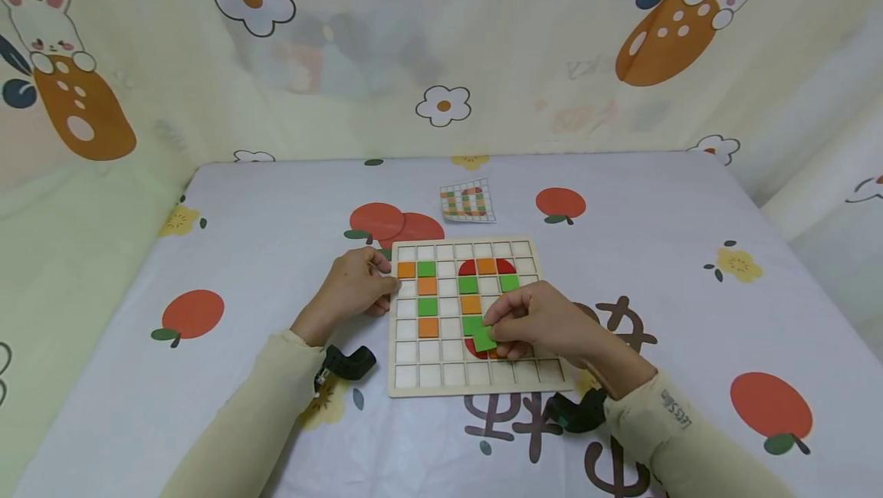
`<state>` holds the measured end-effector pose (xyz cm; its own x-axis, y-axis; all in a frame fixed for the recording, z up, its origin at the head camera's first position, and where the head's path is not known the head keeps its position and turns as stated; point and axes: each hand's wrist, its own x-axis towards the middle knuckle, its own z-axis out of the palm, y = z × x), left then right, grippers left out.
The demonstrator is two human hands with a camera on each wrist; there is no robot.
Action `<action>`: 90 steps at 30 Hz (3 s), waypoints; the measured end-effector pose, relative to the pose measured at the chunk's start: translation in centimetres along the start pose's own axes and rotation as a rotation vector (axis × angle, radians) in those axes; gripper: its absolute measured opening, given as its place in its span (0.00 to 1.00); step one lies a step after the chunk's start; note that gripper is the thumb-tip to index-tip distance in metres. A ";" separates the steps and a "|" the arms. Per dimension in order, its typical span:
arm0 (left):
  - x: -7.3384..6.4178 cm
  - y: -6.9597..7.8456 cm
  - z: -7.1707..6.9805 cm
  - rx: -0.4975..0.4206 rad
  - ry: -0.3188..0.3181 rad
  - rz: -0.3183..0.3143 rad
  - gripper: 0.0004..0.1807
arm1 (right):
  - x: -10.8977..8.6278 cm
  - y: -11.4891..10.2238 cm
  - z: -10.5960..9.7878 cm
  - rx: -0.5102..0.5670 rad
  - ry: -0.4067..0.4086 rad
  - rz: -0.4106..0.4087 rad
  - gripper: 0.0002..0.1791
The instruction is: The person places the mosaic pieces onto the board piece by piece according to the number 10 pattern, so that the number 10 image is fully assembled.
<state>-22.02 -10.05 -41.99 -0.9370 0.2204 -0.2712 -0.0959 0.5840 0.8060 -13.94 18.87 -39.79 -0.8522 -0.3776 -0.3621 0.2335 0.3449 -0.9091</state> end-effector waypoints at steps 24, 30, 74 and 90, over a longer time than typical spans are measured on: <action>-0.1 0.1 -0.1 -0.018 -0.007 0.014 0.13 | 3.1 -1.5 4.7 0.060 0.018 0.056 0.05; 0.0 0.1 -0.1 -0.012 -0.005 0.003 0.13 | 3.4 -1.7 5.3 0.051 0.012 0.062 0.05; 0.0 -0.1 0.0 -0.017 -0.005 0.014 0.13 | -0.8 -0.9 1.4 -0.097 0.080 -0.082 0.08; 0.0 0.0 -0.4 -0.014 -0.007 0.000 0.14 | -9.9 5.3 -6.7 -0.258 0.333 0.127 0.16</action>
<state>-22.14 -10.39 -41.77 -0.9345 0.2263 -0.2748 -0.1003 0.5732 0.8133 -7.37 30.22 -39.66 -0.9387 -0.0352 -0.3429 0.2574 0.5901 -0.7652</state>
